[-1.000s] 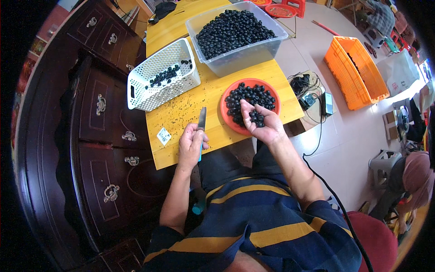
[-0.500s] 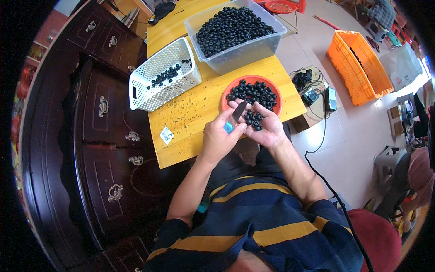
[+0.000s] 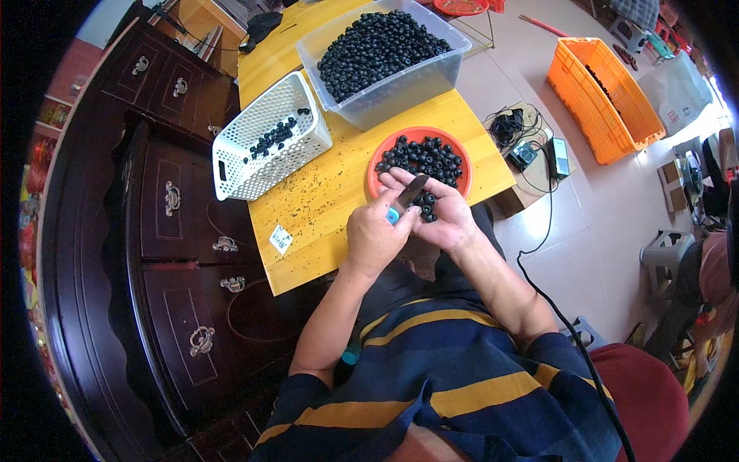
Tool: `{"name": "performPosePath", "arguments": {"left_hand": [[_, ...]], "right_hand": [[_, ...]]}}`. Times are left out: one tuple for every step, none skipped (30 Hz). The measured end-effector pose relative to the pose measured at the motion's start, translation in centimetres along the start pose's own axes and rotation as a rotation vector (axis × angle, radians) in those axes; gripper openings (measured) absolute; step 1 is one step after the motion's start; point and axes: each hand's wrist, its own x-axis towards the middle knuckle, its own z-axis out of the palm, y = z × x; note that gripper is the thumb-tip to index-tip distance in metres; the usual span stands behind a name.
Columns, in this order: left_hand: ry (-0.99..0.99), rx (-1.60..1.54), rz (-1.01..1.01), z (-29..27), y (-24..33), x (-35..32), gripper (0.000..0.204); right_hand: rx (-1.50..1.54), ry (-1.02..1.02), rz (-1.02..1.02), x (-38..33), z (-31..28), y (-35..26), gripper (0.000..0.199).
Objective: The person sorts and inspects small black components by hand, transferring them from a clear plastic bin into a white basket.
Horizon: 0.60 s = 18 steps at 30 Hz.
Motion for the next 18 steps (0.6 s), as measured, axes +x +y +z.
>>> {"name": "performPosePath", "arguments": {"left_hand": [[-0.002, 0.029, 0.0, 0.2, -0.4, 0.1, 0.032], [-0.002, 0.058, -0.001, 0.2, -0.7, 0.1, 0.032], [-0.002, 0.059, -0.003, 0.2, -0.8, 0.1, 0.032], [0.032, 0.032, 0.012, 0.1, -0.8, 0.1, 0.03], [0.065, 0.004, 0.028, 0.1, -0.7, 0.2, 0.028], [0.064, 0.003, 0.028, 0.2, -1.2, 0.1, 0.028], [0.069, -0.2, 0.02, 0.5, -2.2, 0.1, 0.024], [0.077, -0.401, 0.007, 0.4, -2.2, 0.1, 0.02], [0.046, -0.547, -0.108, 0.0, -1.7, -0.1, 0.012], [0.05, -0.547, -0.111, -0.1, -1.8, -0.1, 0.012], [0.033, -0.67, -0.17, -0.3, -1.9, -0.1, 0.012], [0.016, -0.794, -0.229, -0.4, -1.9, 0.0, 0.011], [0.004, -0.803, -0.216, -0.4, -1.7, 0.0, 0.014], [0.008, -0.804, -0.22, -0.3, -1.5, 0.0, 0.014], [-0.025, -0.847, -0.24, -0.3, -1.3, -0.1, 0.015], [-0.059, -0.889, -0.258, -0.2, -1.2, -0.3, 0.016], [-0.045, -0.893, -0.259, 0.2, -1.4, -0.4, 0.015], [-0.035, -0.896, -0.267, 0.3, -1.4, -0.6, 0.015]], "right_hand": [[0.024, 0.016, -0.003, -0.1, 0.1, 0.0, 0.044], [0.047, 0.032, -0.005, -0.1, 0.1, 0.1, 0.043], [0.048, 0.032, -0.003, 0.0, 0.1, 0.1, 0.043], [0.061, 0.029, 0.016, 0.0, 0.1, 0.0, 0.041], [0.074, 0.026, 0.033, -0.1, 0.1, -0.1, 0.039], [0.073, 0.026, 0.032, -0.1, -0.5, -0.5, 0.039], [0.046, -0.028, 0.062, -0.1, -1.8, -0.9, 0.036], [0.019, -0.081, 0.096, -0.2, -1.2, -0.8, 0.034], [-0.138, 0.194, 0.008, -0.9, 0.7, -0.3, 0.03], [-0.139, 0.196, 0.012, -1.0, 0.0, -0.5, 0.03], [-0.273, 0.139, 0.018, -1.4, 0.0, -0.7, 0.027], [-0.406, 0.081, 0.025, -1.7, 0.0, -0.7, 0.025], [-0.516, 0.158, -0.02, -2.0, 0.1, -0.2, 0.022], [-0.517, 0.16, -0.014, -2.3, 0.1, 0.0, 0.022], [-0.549, 0.115, 0.003, -2.6, 0.0, 0.1, 0.023], [-0.582, 0.069, 0.02, -2.8, 0.0, 0.3, 0.024], [-0.572, 0.024, 0.027, -3.0, 0.2, 0.5, 0.027], [-0.574, 0.028, 0.039, -3.0, 0.4, 0.7, 0.027]]}}
